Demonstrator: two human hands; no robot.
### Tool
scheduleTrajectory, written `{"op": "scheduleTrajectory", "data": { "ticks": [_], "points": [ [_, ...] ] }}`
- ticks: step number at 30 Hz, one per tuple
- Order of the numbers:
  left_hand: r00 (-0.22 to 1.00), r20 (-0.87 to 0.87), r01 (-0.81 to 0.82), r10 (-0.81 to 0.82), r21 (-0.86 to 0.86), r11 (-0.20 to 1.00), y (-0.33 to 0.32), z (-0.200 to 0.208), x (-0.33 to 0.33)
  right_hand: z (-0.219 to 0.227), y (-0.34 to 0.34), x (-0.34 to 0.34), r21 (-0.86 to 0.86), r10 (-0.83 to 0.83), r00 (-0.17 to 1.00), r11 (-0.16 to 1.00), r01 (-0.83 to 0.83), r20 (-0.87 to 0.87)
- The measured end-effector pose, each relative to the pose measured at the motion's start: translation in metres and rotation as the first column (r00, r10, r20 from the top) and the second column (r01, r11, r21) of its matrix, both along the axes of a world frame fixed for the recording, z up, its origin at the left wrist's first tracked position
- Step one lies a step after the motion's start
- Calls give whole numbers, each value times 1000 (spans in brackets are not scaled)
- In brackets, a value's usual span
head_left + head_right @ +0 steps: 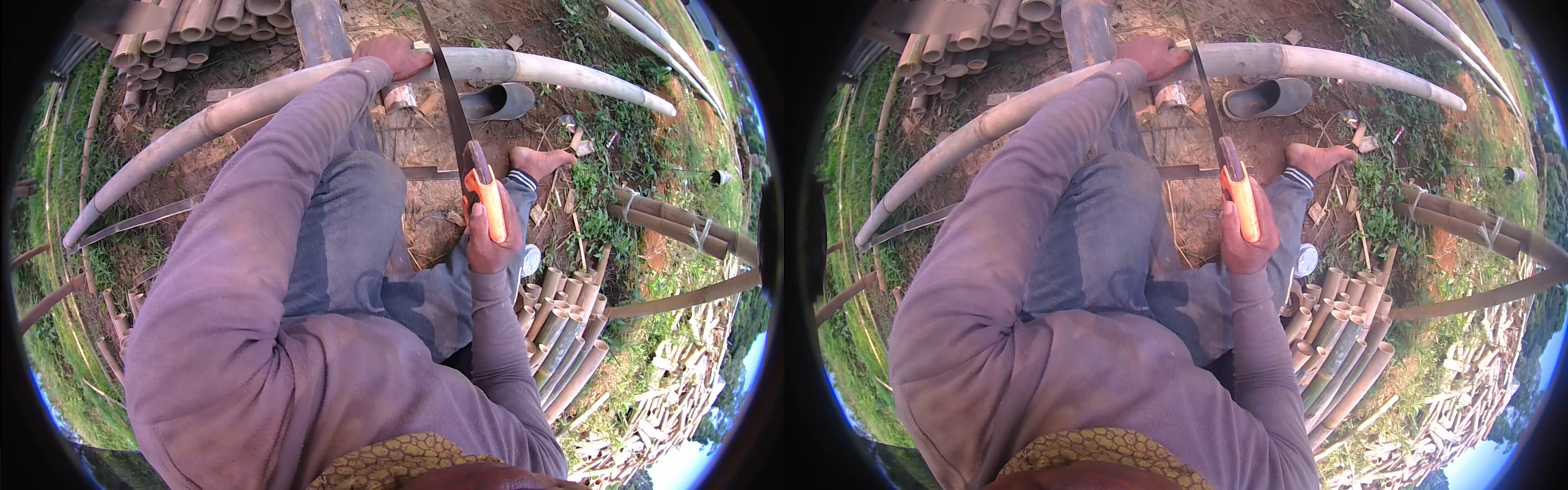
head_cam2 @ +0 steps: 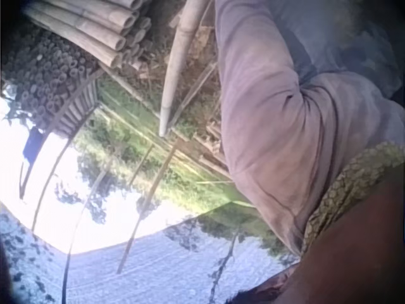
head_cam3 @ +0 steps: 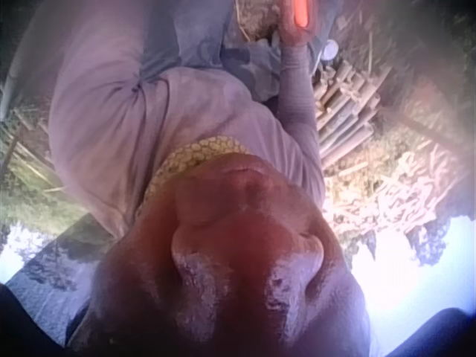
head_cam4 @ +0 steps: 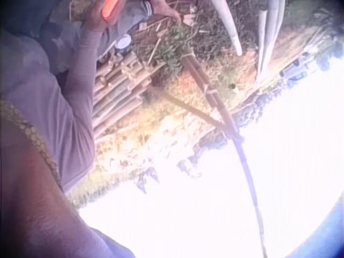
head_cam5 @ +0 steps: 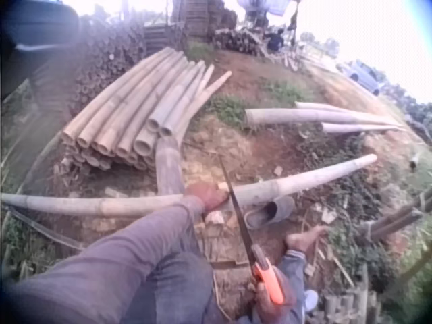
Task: The person sits on the ground and uses a hand saw to cut long bamboo poles into shorter sections. The cut pieces are placed aside in a pile while the person continues to saw through the remaining length of the pole.
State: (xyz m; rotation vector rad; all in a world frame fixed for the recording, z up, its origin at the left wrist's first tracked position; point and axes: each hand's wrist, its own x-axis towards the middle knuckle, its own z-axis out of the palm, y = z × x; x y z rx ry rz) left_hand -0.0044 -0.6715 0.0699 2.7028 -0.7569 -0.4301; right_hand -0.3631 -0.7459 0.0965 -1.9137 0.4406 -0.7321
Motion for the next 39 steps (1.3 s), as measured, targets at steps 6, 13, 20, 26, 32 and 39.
{"op": "scheduleTrajectory", "data": {
  "ticks": [6,13,20,26,32,39],
  "points": [
    [999,11,41,-41,35,999,-1,1,-4,-6,-6,14,63,-6,1000,998,6,-12],
    [999,-30,47,-45,85,995,0,14,-6,4,1,-18,180,17,1000,984,-15,-7],
    [993,-99,76,-71,47,996,5,9,1,-11,-8,37,-7,6,999,1000,-6,41],
    [959,271,155,-81,-265,952,105,4,-6,-13,-6,36,94,-15,999,995,13,30],
    [933,351,9,-81,204,979,251,-13,-10,-16,2,37,107,-1,999,994,-3,41],
    [969,245,9,-43,138,990,281,-6,-3,-14,28,41,78,-5,999,997,2,36]
  ]
}}
